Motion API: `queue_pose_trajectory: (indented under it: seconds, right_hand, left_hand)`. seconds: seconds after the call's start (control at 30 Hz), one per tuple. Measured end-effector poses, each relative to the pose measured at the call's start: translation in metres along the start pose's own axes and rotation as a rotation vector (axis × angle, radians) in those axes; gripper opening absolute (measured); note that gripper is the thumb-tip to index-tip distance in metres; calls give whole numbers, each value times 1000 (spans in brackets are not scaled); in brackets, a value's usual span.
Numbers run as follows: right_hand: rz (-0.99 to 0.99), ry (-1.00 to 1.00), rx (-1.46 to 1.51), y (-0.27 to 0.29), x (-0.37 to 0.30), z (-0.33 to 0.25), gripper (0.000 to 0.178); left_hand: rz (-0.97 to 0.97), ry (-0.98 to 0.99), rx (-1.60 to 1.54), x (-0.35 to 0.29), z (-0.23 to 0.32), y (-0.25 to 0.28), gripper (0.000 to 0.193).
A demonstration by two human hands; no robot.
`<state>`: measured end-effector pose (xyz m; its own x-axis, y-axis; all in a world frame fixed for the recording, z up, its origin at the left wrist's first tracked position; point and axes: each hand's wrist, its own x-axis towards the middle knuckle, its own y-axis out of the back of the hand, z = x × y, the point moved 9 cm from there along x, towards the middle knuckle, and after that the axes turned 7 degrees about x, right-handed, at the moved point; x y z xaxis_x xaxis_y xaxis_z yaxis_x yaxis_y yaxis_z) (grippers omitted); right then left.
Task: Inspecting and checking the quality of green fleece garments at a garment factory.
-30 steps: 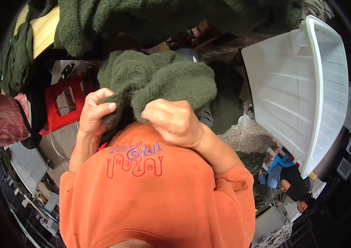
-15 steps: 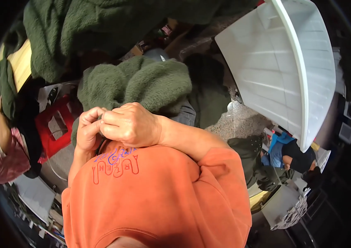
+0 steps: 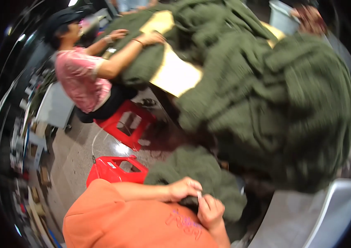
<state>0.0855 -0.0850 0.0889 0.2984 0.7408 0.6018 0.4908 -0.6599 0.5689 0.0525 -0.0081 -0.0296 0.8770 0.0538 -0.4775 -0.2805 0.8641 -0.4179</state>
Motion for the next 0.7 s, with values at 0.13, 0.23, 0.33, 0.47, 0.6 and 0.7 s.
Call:
queue_pose_trajectory:
  seconds: [0.13,0.23,0.33,0.47,0.6,0.7]
  right_hand:
    - [-11,-77,-3,-8,8,5,21]
    - [-18,-139,-49,-14,9,6,19]
    - [-17,-219,30,-19,6,15,16]
    - [-13,-258,111,-25,3,27,19]
    - [6,-328,246,-24,4,37,19]
    - [-12,-277,287,-18,13,36,19]
  left_hand:
    - [40,-99,86,0,7,7,7]
    - [79,-173,206,-2,15,15,11]
    - [112,-270,308,-5,24,19,12]
    - [147,-302,295,-5,22,23,10]
    - [170,-242,328,-2,15,27,14]
    - [217,-351,432,-6,27,26,12]
